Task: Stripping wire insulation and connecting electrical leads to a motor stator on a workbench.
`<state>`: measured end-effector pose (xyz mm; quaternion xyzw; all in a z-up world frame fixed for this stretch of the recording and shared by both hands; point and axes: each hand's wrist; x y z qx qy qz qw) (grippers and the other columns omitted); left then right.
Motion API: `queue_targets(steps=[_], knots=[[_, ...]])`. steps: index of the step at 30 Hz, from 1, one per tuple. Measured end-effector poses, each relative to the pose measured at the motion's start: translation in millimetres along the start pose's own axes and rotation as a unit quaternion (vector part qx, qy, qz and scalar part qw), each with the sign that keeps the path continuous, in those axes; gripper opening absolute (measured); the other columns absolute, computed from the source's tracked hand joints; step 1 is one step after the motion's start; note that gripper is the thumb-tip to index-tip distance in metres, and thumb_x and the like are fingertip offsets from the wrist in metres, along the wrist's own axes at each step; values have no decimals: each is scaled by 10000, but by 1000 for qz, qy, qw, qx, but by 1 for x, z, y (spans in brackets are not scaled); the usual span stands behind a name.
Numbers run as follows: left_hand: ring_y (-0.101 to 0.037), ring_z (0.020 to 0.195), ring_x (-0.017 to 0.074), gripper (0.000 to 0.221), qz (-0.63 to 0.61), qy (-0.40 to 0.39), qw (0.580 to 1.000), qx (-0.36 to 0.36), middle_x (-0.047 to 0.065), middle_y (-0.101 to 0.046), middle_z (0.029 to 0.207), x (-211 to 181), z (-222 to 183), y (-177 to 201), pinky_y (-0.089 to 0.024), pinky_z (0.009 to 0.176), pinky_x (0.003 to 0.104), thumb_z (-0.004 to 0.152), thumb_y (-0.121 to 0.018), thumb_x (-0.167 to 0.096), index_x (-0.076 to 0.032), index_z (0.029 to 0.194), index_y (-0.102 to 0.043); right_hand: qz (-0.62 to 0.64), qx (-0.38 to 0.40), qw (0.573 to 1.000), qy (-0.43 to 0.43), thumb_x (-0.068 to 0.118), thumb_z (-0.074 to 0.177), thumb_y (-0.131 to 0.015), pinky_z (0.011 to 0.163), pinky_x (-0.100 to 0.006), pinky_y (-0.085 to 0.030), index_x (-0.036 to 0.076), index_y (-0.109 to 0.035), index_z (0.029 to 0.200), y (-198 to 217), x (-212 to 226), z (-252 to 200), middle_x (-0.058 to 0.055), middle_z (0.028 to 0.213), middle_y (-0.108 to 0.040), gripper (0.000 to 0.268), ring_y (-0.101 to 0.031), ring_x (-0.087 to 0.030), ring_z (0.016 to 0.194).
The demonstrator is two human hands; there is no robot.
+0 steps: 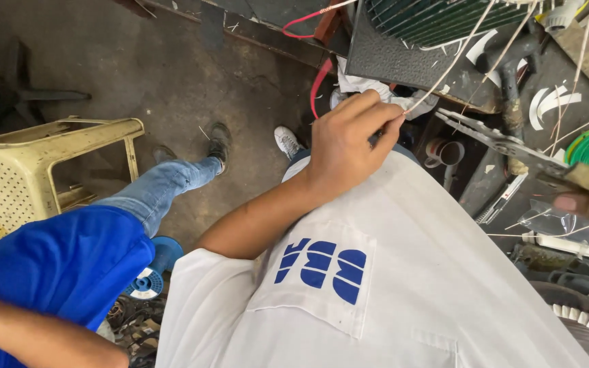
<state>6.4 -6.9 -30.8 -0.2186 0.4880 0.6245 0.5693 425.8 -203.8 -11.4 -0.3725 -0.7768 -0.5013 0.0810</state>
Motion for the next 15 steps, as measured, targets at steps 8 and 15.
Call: queue_targets(steps=[8, 15], knots=[[-481, 615, 138, 151, 185, -149, 967, -87, -4, -469, 724, -8, 12, 13, -325, 499, 264, 952, -642, 10, -68, 823, -628, -281, 73, 957, 29, 429, 860, -669, 585, -377, -321, 14, -548, 582, -5, 161, 5, -115, 491, -406, 514, -436, -266, 484], [-482, 611, 136, 164, 189, -170, 963, -93, 4, -520, 749, -5, 12, 13, -309, 472, 265, 917, -663, 63, -55, 804, -650, -317, 67, 946, 27, 450, 886, -665, 592, -382, -340, 27, -559, 603, -11, 179, 4, -111, 477, -404, 520, -458, -277, 488]])
Point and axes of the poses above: each hand's wrist, its own z-axis towards the middle knuckle, its own y-axis out of the back of the hand, x = y × z
